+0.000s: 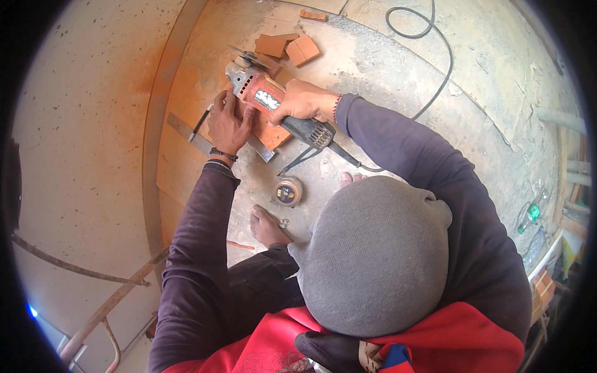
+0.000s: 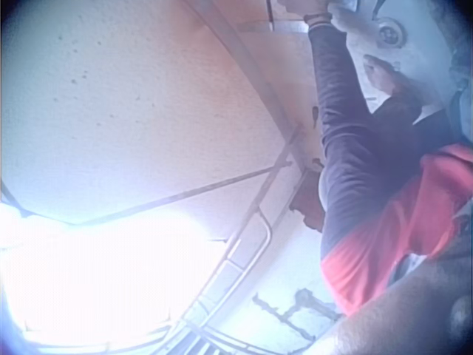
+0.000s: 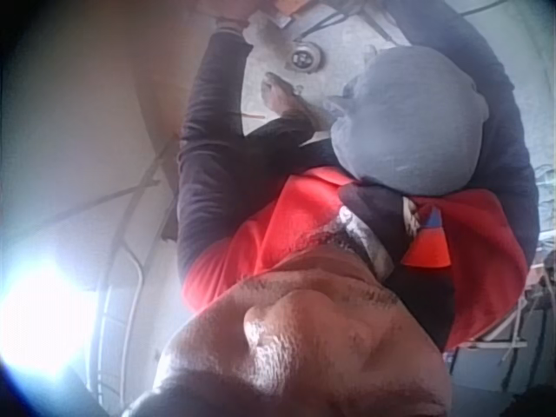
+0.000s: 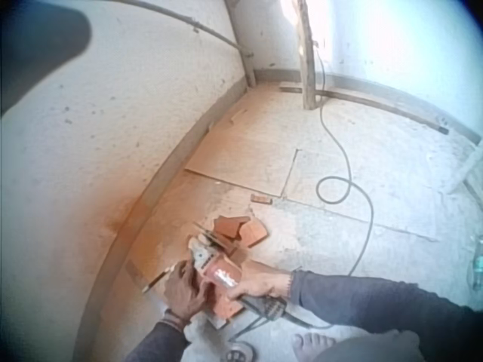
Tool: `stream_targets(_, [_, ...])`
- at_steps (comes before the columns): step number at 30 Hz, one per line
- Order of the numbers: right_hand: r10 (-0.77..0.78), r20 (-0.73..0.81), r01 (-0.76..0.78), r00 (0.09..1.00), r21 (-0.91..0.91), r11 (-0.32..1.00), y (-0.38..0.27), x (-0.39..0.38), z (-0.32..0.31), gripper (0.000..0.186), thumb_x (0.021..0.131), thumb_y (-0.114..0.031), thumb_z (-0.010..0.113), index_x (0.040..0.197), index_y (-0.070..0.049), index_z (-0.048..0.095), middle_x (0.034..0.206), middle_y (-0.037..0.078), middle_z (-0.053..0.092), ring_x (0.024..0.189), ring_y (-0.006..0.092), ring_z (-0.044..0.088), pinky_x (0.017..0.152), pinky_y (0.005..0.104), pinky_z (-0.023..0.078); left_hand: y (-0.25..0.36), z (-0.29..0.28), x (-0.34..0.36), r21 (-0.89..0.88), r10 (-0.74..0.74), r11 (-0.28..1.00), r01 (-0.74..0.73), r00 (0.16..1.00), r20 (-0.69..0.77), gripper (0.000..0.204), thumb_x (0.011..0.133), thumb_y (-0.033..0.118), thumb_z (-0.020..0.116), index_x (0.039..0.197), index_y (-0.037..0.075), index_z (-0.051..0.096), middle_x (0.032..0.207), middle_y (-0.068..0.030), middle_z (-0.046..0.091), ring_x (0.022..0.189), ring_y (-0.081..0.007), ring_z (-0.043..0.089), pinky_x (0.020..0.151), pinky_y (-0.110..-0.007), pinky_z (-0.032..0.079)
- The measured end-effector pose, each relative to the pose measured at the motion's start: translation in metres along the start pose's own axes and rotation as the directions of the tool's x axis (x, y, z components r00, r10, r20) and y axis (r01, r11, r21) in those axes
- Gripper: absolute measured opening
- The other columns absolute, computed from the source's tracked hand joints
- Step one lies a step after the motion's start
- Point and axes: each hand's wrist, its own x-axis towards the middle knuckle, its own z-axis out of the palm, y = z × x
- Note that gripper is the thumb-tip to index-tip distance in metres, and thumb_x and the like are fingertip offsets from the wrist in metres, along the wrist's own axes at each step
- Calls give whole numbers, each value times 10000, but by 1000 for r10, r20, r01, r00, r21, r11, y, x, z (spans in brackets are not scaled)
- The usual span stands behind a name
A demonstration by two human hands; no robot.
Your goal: The person measures and marks a brick using a ruler and pen, then cuts it using an angle grinder.
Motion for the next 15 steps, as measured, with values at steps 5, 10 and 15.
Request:
stream_targets(5, [23,22,-25,999,72,997,-4,-9,0,347,682,-199,857,863,33,674,762,99,685,624,170,648,586,309,516,6,-5,1,-22,-15,1000,16,1000,28,666,923,504,649,1401,51,552,1361,-185,566,1201,-395,589,969,-484,481])
stream_targets(10, [32,18,-33,999,44,998,2,-10,2,326,689,-185,852,853,35,676,760,92,689,632,167,651,589,306,517,1,0,-1,22,5,1000,-5,1000,4,677,926,523,647,1405,54,549,1353,-183,569,1198,-395,589,969,-484,482])
stream_targets(15, [35,22,-37,999,69,997,1,-16,2,336,691,-194,847,864,40,678,770,92,693,639,168,650,600,312,516,1,-1,-1,23,25,999,-25,1000,-11,664,925,507,654,1406,63,547,1346,-182,574,1198,-394,590,962,-484,489])
